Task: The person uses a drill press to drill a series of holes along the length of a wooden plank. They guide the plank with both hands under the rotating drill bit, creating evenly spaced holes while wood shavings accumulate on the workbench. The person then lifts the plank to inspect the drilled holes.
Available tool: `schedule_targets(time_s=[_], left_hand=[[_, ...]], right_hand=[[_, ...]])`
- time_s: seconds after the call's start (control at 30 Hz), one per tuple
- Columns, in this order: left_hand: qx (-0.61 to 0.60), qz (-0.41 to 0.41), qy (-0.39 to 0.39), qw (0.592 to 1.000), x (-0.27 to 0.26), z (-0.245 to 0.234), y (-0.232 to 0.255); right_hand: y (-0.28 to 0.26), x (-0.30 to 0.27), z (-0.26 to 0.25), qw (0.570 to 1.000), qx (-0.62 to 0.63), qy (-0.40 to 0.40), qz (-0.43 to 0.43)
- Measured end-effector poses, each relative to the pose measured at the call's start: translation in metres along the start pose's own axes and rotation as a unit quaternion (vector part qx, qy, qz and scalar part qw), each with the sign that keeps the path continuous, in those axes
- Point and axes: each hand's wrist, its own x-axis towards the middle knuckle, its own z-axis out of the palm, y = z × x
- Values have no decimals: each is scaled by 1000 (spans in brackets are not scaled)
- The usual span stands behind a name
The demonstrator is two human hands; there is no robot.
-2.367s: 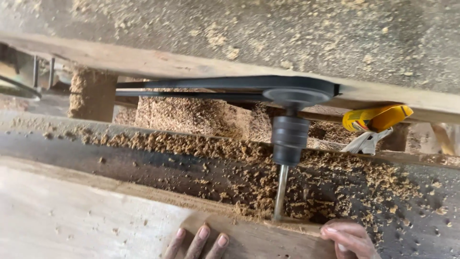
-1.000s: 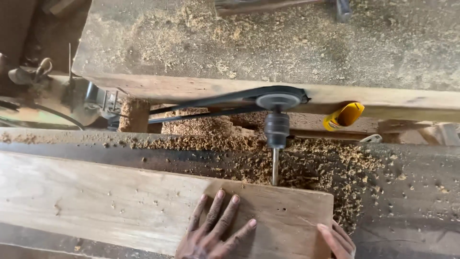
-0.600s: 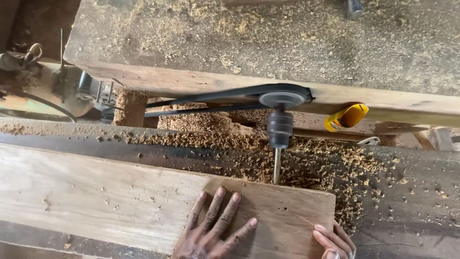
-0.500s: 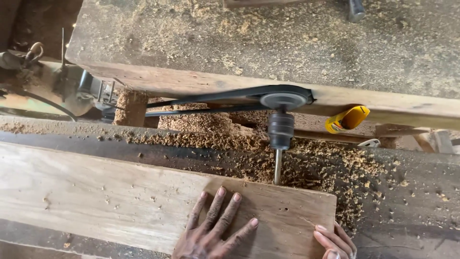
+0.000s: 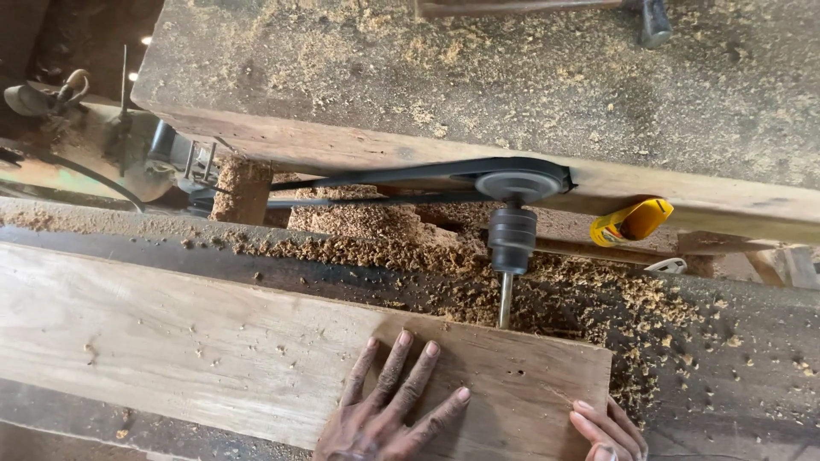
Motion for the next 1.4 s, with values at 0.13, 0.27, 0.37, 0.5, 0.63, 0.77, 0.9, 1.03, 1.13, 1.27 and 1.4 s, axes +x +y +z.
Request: schedule_targets(time_s=[0.13,0.27,0.37,0.5,0.63,0.77,0.9,1.03,1.13,1.27,1.4], left_hand=[[-9,1,0,1000,3,0,-1],[-39,-1,10,999,5,2,-2],[-24,0,14,1000,6,7,-2],[-18,5,32,999,7,12,-5],[7,0,34,999,9,13,-5],[-46,-4,36,998,12,11,-6],[-17,0,45,999,14,12,-7],[-32,-5,45,998,15,13,-8],[4,-1,35,999,16,14,-9],[-39,-2,21,999,17,19,-10],[-27,3,23,999,18,23,-12]], right_hand=[[-2,6,0,1000,4,9,-3],[-10,13,-4,1000,-1,-6,11],[-20,19,-7,1000,-4,-7,20],[-16,18,0,999,-8,11,38],[-44,40,-6,999,-22,6,33],[-54,55,-4,997,-22,68,12],[-55,66,-5,996,21,74,-35],[-64,74,-6,995,23,87,-49],[-87,86,-11,995,15,91,-25],[-87,87,-9,993,30,109,20],[-84,88,-7,992,37,114,26]])
